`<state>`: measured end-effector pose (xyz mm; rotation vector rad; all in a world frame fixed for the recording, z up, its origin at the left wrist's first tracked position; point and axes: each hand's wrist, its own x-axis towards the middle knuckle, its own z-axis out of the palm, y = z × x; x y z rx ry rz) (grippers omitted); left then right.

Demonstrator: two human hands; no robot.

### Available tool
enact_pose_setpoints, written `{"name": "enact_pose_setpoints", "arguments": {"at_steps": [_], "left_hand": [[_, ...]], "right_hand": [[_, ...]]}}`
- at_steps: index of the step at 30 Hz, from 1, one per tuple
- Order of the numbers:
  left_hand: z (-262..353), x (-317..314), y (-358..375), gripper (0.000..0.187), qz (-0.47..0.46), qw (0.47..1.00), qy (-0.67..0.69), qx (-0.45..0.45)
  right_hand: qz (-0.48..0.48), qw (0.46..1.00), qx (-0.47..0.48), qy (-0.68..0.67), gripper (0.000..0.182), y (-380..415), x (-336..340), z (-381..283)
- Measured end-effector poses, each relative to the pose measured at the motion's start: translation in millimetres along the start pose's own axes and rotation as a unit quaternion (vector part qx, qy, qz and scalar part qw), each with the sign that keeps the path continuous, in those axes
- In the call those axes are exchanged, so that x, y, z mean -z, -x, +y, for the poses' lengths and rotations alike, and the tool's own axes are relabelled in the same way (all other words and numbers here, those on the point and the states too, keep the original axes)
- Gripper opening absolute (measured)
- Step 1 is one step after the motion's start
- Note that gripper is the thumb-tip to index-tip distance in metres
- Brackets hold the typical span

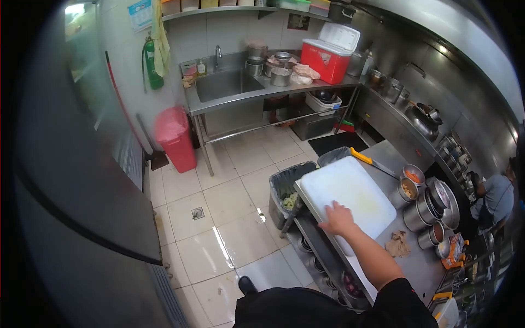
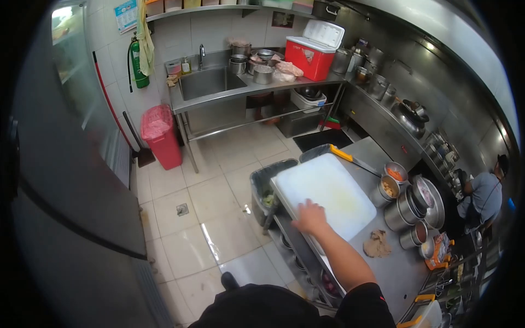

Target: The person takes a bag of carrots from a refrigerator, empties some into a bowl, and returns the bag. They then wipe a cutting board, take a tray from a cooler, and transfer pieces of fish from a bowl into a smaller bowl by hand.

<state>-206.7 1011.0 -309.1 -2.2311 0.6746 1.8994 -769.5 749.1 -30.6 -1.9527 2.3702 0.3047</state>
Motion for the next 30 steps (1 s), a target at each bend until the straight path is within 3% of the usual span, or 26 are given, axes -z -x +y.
{"name": "enact_pose_setpoints", "arguments": {"at_steps": [2,7,8,11,12,14,16,18,21,23,25,28,30], "left_hand": [[50.9,34.9,-14.9,0.035,0.004,1.0,-0.009,0.001],[228.7,143.6,-75.0,0.037,0.053,0.994,-0.085,-0.047],[272.7,164.4,-85.8,0.038,0.069,0.989,-0.103,-0.078],[418.6,222.6,-115.8,0.04,0.105,0.935,-0.166,-0.294],[472.6,226.6,-103.6,0.042,0.111,0.963,-0.036,-0.241],[549.7,241.7,-103.6,0.041,0.113,0.938,-0.049,-0.325],[610.8,235.1,-79.3,0.044,0.127,0.932,0.004,-0.339],[648.5,239.3,-77.5,0.045,0.125,0.938,0.007,-0.323],[663.9,249.8,-95.7,0.046,0.12,0.949,-0.062,-0.284],[680.0,255.0,-109.5,0.046,0.129,0.943,-0.112,-0.285],[698.9,256.1,-102.8,0.046,0.09,0.963,-0.059,-0.246],[751.3,263.5,-121.8,0.045,0.062,0.971,-0.086,-0.215],[798.4,263.8,-116.1,0.044,0.006,0.971,-0.097,-0.218]], "right_hand": [[-0.109,0.989,-0.086,-0.048,0.06,-23.8,-2.9,10.5],[-0.105,0.977,-0.133,-0.129,0.059,-33.0,-0.7,8.5],[-0.102,0.975,-0.143,-0.134,0.06,-33.4,-2.3,9.4],[-0.114,0.967,-0.181,-0.141,0.063,-49.0,5.0,2.5],[-0.136,0.961,-0.198,-0.14,0.064,-55.3,15.7,-0.9],[-0.212,0.943,-0.225,-0.122,0.068,-79.8,21.3,2.9],[-0.283,0.925,-0.217,-0.133,0.065,-111.6,39.0,14.3],[-0.309,0.919,-0.193,-0.154,0.062,-158.5,43.6,24.5],[-0.159,0.944,-0.182,-0.225,0.059,-247.9,87.0,4.4],[-0.066,0.973,-0.123,-0.182,0.059,-310.8,93.5,-9.5],[-0.062,0.976,-0.078,-0.194,0.059,-369.3,117.7,-23.2],[-0.077,0.977,-0.045,-0.192,0.058,-442.2,147.1,-33.0],[-0.096,0.976,-0.082,-0.178,0.057,-480.3,161.5,-39.5]]}}
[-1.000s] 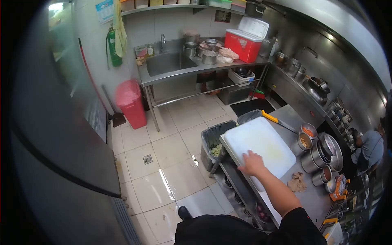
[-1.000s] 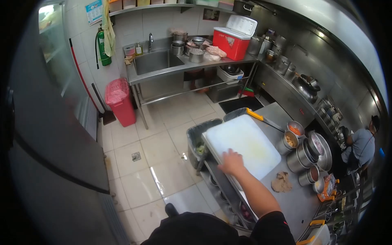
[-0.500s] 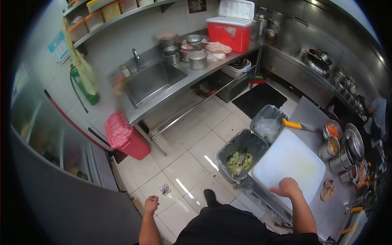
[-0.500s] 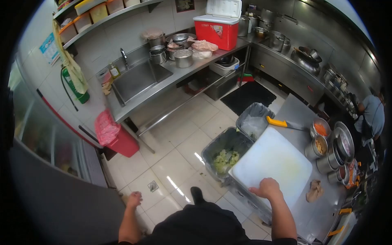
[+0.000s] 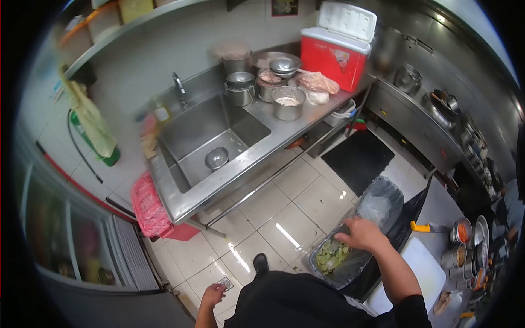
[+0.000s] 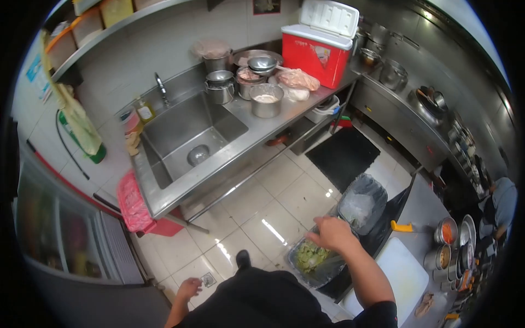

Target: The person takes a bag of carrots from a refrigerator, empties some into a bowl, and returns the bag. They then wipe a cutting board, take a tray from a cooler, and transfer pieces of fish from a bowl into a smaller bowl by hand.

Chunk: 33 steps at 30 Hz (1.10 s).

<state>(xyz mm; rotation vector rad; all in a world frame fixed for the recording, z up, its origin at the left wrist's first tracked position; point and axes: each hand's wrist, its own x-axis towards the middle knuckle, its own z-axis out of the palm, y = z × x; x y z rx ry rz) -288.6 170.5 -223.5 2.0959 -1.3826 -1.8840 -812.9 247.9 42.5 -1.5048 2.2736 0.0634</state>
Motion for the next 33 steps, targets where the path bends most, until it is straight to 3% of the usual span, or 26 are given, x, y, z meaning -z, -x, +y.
{"name": "enact_pose_setpoints", "arguments": {"at_steps": [4,7,14,17,19,22,28,33], "left_hand": [[154.9,15.2,-37.3,0.045,-0.128,0.986,0.061,-0.082],[266.0,20.5,-64.5,0.047,-0.18,0.966,0.026,-0.183],[488.8,-16.0,-78.2,0.044,-0.241,0.909,-0.106,-0.323],[568.0,-39.1,-101.7,0.041,-0.222,0.869,-0.194,-0.397],[613.0,-56.6,-114.5,0.041,-0.197,0.875,-0.179,-0.404],[677.9,-73.8,-128.2,0.04,-0.141,0.893,-0.139,-0.404],[770.4,-58.1,-128.5,0.041,-0.021,0.891,-0.093,-0.444],[815.1,-50.8,-93.4,0.041,0.046,0.891,-0.047,-0.45]], "right_hand": [[-0.001,0.998,-0.059,-0.007,0.057,-48.8,-2.5,2.6],[-0.004,0.993,-0.112,-0.021,0.06,-63.9,0.9,8.7],[0.006,0.938,-0.31,-0.154,0.062,-48.2,-20.2,64.6],[0.029,0.906,-0.372,-0.2,0.061,-45.2,-34.4,110.5],[0.045,0.891,-0.393,-0.224,0.06,-52.2,-37.2,139.9],[0.065,0.888,-0.385,-0.242,0.059,-89.3,-21.6,191.3],[0.07,0.942,-0.243,-0.222,0.057,-229.5,68.9,277.0],[0.107,0.967,-0.085,-0.216,0.054,-377.1,173.8,277.5]]}}
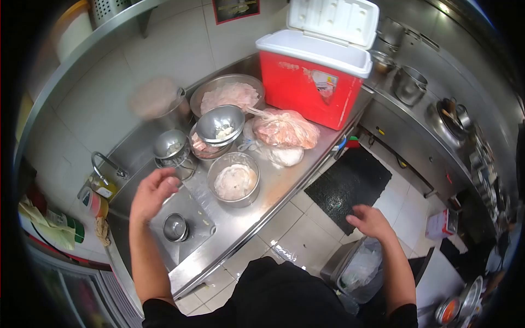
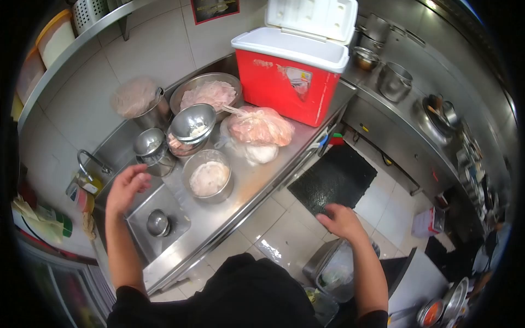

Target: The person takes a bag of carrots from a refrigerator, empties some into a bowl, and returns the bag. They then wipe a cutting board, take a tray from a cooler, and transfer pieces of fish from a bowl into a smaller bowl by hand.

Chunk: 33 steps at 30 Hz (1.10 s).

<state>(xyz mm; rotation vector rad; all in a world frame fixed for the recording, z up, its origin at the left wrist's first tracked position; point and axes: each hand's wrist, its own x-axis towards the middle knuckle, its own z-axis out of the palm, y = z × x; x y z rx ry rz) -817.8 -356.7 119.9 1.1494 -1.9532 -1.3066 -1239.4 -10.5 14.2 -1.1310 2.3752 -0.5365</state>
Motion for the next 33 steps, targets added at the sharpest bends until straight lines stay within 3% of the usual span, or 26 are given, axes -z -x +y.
{"name": "enact_pose_setpoints", "arguments": {"at_steps": [4,7,11,13,15,19,21,26,28,30,33], "left_hand": [[27.9,25.4,-50.9,0.045,-0.004,0.998,-0.04,-0.046],[73.0,17.8,-112.6,0.05,0.039,0.994,-0.062,-0.084],[127.6,1.1,-215.5,0.053,0.021,0.989,-0.132,-0.066],[148.9,-20.2,-266.9,0.058,0.05,0.982,-0.181,-0.019],[157.5,-40.7,-323.3,0.062,0.019,0.978,-0.208,0.023],[135.7,-110.8,-411.1,0.067,0.108,0.983,-0.018,0.147],[135.0,-142.1,-410.9,0.071,0.115,0.979,-0.003,0.168],[51.8,-149.8,-459.2,0.066,0.262,0.937,-0.043,0.226],[47.6,-143.3,-461.1,0.062,0.234,0.924,-0.191,0.234],[70.8,-138.3,-457.8,0.06,0.089,0.863,-0.441,0.229],[98.7,-99.1,-440.6,0.049,0.005,0.828,-0.525,0.197]], "right_hand": [[-0.028,0.989,0.141,0.028,0.046,-119.7,28.0,-72.3],[-0.041,0.988,0.152,0.003,0.057,-203.5,39.0,-113.3],[-0.041,0.984,0.168,-0.043,0.062,-297.1,49.9,-145.0],[-0.027,0.976,0.198,-0.082,0.063,-337.9,51.1,-154.7],[-0.034,0.97,0.207,-0.123,0.064,-373.3,49.6,-161.7],[-0.118,0.945,0.176,-0.248,0.069,-431.8,38.8,-181.3],[-0.169,0.928,0.141,-0.3,0.072,-453.8,30.9,-187.0],[-0.209,0.922,0.133,-0.299,0.072,-538.4,-27.7,-186.7],[-0.247,0.911,0.1,-0.315,0.068,-555.9,-42.1,-194.1],[-0.307,0.879,0.041,-0.362,0.062,-560.4,-46.2,-207.4],[-0.279,0.886,0.015,-0.369,0.053,-566.6,-55.2,-221.1]]}}
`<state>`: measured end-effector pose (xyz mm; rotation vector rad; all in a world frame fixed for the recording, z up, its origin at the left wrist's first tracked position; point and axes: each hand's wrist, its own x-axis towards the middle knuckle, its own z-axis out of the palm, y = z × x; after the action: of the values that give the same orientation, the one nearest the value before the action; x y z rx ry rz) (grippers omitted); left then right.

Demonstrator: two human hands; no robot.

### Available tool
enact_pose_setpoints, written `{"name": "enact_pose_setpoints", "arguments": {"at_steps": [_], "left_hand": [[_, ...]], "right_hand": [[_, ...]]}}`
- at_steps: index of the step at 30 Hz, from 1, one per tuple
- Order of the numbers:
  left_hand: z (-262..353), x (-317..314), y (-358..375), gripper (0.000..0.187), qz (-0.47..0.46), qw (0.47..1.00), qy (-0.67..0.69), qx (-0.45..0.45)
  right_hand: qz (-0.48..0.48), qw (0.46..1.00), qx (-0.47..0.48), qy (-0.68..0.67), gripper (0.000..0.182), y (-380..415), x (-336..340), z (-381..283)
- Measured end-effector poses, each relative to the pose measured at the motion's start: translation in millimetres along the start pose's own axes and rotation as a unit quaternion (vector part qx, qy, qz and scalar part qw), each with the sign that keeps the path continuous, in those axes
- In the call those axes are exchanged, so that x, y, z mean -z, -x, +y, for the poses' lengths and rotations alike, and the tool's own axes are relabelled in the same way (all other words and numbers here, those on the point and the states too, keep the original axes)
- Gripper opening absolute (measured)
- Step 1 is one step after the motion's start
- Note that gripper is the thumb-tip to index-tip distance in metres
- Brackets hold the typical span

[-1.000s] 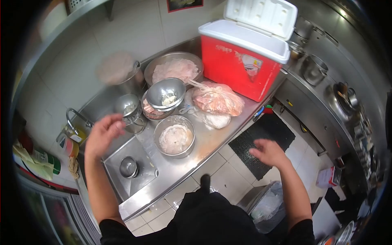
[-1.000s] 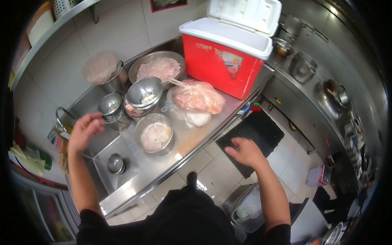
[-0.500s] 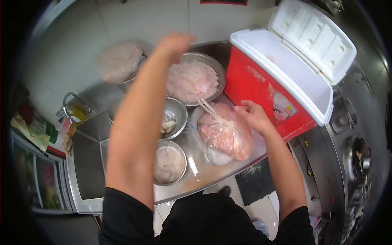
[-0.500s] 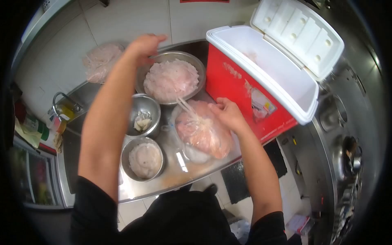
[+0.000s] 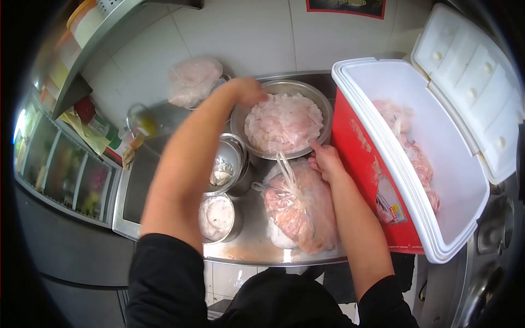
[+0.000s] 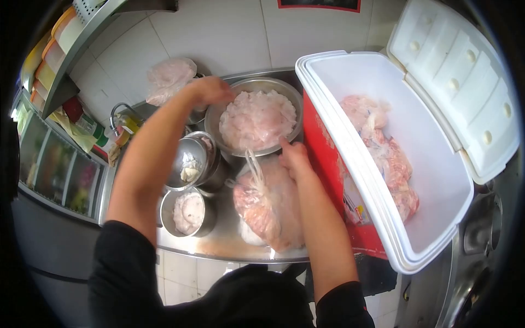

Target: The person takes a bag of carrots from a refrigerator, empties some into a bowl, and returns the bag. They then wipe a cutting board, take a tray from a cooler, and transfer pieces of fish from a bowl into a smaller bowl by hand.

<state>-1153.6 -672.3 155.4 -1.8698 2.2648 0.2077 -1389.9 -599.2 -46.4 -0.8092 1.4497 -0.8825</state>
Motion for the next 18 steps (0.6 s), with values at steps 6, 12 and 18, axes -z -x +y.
{"name": "enact_pose_setpoints", "arguments": {"at_steps": [6,12,18], "left_hand": [[-112.9,-61.7,17.1,0.043,0.033,0.994,0.1,0.03],[-136.3,-128.6,-26.8,0.046,-0.034,0.986,0.157,0.05],[-122.1,-144.3,-45.6,0.042,-0.074,0.857,0.483,0.164]], "right_hand": [[-0.01,1.0,-0.016,0.006,0.042,-9.3,-5.5,-11.8],[0.068,0.997,-0.001,-0.021,0.035,-24.5,-16.8,-3.4],[0.064,0.986,0.031,-0.149,0.027,-33.3,-24.6,4.8]]}}
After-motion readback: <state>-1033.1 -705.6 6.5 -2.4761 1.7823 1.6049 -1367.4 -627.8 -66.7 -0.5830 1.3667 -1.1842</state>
